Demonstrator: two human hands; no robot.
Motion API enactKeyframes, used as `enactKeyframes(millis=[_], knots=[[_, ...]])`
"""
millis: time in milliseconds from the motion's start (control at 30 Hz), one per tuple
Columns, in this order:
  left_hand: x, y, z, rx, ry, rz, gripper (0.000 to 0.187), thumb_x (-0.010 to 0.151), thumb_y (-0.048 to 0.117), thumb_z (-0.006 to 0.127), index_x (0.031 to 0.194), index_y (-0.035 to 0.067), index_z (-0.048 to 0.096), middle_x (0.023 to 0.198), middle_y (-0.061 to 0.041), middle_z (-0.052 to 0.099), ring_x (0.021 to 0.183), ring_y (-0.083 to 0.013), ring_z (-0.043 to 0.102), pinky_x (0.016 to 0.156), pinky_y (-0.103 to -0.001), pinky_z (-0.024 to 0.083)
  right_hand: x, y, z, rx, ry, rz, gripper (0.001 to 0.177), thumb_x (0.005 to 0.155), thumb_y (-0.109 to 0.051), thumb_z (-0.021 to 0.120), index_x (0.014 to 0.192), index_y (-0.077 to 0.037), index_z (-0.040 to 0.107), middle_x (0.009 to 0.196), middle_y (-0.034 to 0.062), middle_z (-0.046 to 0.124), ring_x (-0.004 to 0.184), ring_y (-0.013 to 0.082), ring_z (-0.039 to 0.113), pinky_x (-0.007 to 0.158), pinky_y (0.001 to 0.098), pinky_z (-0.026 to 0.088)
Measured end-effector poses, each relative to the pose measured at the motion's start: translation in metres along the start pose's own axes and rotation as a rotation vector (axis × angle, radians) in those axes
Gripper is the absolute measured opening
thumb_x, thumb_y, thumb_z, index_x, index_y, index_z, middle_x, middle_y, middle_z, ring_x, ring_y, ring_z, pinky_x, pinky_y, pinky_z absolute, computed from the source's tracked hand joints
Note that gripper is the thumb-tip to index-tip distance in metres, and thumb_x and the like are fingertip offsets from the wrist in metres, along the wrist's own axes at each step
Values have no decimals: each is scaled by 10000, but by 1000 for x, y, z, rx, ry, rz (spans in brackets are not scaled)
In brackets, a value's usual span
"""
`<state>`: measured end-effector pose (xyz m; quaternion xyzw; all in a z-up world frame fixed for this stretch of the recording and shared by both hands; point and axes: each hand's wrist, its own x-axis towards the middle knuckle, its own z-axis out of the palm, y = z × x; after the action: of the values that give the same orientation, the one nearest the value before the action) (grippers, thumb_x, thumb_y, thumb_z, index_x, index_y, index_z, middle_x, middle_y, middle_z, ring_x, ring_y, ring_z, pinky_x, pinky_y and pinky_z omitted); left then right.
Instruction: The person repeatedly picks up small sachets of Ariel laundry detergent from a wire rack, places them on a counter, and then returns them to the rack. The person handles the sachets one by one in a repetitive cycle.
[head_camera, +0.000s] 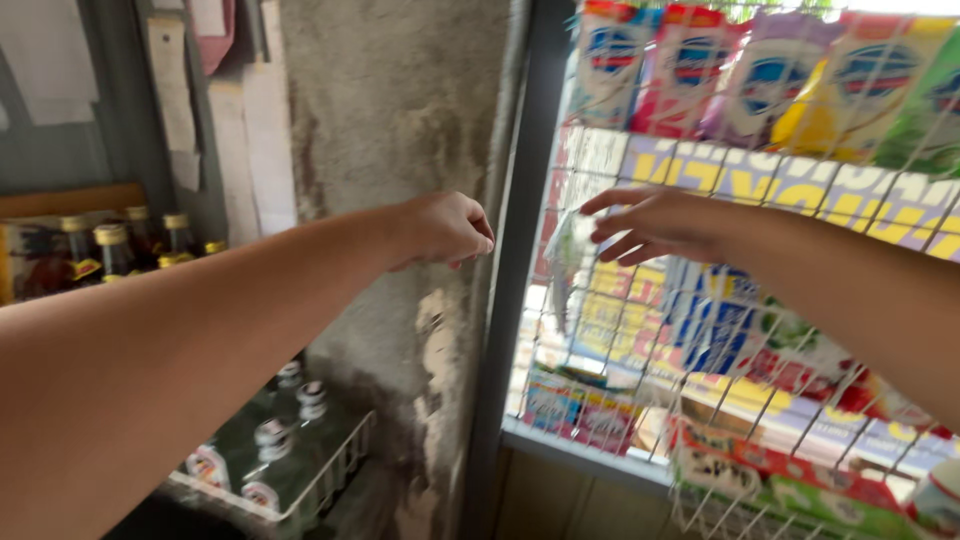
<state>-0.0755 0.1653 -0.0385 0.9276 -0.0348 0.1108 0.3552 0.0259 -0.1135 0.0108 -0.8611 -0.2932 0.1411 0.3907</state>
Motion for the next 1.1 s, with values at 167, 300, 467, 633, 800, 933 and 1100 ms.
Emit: enactKeyframes(millis=[167,300,467,633,800,933,1100], knots=[[-42,-47,-36,-5,-46,7,224,855,190,707,1036,62,738,863,-56,713,711,-152,643,643,-320,523,-20,-11,19,67,270,-26,417,926,-183,641,1338,-124,621,1166,82,700,1042,212,699,907,361,562],[-64,-62,-41,-79,-94,-27,262,858,218,711,1066,61,722,870,-63,712,730,-157,653,635,-335,525,-50,-9,17,47,426,10,352,955,-135,583,1299,-89,645,1172,82,698,1052,196,693,906,372,554],[-74,-57,-31,-71,-150,17,274,870,228,708,1086,62,738,858,-52,706,725,-157,651,641,-321,528,-84,-5,14,29,419,74,360,949,-156,609,1303,-102,650,1165,86,689,1044,189,679,901,363,542],[-58,-32,-26,8,-187,110,343,901,349,696,1097,69,716,822,-84,706,642,-155,617,590,-332,508,-83,2,0,-317,414,77,440,868,-197,694,1305,-163,674,1208,42,720,1078,179,697,921,376,564],[-8,26,-9,467,-174,117,682,939,613,602,985,-52,744,847,-151,719,644,-234,642,593,-404,544,-34,7,-19,-757,336,-115,496,857,-285,745,1336,-191,656,1330,49,671,1143,225,697,950,417,572],[46,59,30,579,-103,73,807,870,763,589,1043,-4,771,914,-143,768,808,-209,755,771,-358,590,30,17,-22,-909,177,-497,638,828,-276,774,1427,-201,565,1370,116,584,1256,293,587,1053,428,491],[105,75,69,747,-62,-17,727,802,629,772,1215,37,684,1004,-120,746,921,-236,753,838,-362,615,90,36,-16,-997,96,-591,737,819,-243,803,1470,-197,462,1431,137,522,1291,348,526,1059,461,426]])
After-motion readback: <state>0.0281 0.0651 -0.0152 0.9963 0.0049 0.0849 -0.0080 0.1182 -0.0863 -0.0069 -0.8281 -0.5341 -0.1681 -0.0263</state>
